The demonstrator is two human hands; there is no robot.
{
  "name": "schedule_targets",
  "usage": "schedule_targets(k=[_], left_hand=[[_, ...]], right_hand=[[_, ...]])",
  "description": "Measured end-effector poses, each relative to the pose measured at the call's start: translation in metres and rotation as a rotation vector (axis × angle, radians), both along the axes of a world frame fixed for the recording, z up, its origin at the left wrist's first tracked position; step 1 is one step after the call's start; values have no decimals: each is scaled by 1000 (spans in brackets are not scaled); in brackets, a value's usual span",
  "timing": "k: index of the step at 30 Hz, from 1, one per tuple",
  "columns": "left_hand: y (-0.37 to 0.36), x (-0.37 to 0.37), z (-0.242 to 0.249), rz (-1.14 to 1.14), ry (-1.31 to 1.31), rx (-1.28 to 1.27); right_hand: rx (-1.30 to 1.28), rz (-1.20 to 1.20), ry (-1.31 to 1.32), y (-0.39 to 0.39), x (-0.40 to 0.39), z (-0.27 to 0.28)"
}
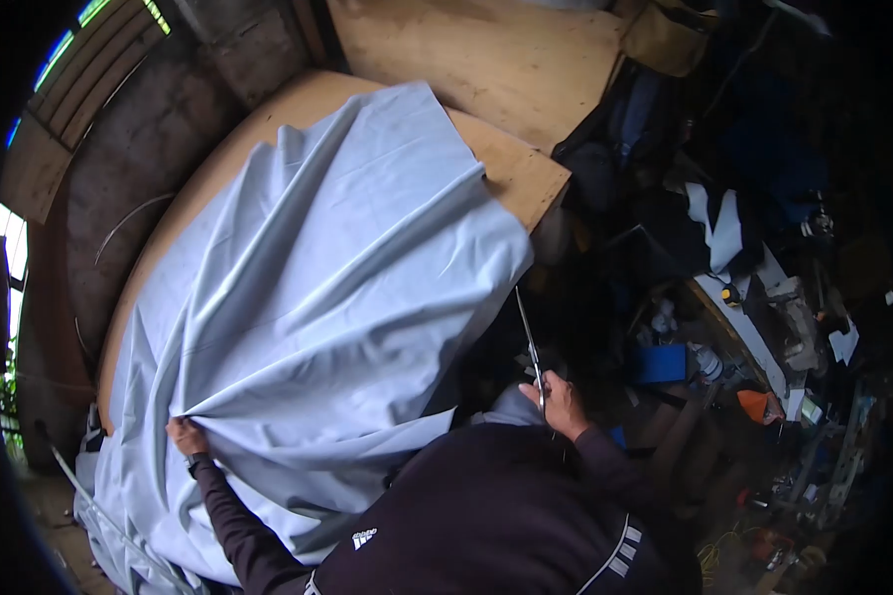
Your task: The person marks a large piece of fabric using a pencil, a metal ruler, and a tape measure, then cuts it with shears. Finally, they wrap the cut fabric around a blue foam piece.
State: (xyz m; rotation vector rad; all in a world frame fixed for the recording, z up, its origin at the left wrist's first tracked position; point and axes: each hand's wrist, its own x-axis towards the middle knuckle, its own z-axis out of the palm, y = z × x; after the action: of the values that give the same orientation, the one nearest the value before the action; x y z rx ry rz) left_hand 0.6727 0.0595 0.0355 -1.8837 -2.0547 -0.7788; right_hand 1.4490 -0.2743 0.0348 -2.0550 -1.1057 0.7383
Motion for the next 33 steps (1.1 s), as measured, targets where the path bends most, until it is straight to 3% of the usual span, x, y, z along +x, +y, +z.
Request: schedule_targets(k=[3,5,6,7,8,9,11,14,17,24,27,33], left_hand=[[-25,-96,45,478,-30,-146],[-31,-161,41,714,-23,-223],[-33,-169,30,794,19,-124],[-34,-153,21,717,161,2],[-42,-136,12,552,192,-52],[-45,-85,-4,370,216,150],[-63,68,-20,129,-172,186],[-112,272,-52,-59,-253,53],[-150,386,-70,20,-560,-169],[-174,433,-95,87,-461,-287],[-173,431,-95,100,-497,-305],[-159,426,-101,133,-538,-341]], right_hand=[[-80,92,5,31,-8,29],[-142,165,55,51,-8,39],[-163,223,15,59,-6,44],[-162,266,-19,67,-1,42],[-158,308,-54,74,3,38],[-81,308,-41,84,7,33],[-22,318,-158,119,17,29],[74,310,-286,190,35,10],[42,297,-360,287,54,-16],[-70,314,-534,527,67,-40],[-95,314,-724,600,63,-48],[-33,273,-798,708,84,-77]])
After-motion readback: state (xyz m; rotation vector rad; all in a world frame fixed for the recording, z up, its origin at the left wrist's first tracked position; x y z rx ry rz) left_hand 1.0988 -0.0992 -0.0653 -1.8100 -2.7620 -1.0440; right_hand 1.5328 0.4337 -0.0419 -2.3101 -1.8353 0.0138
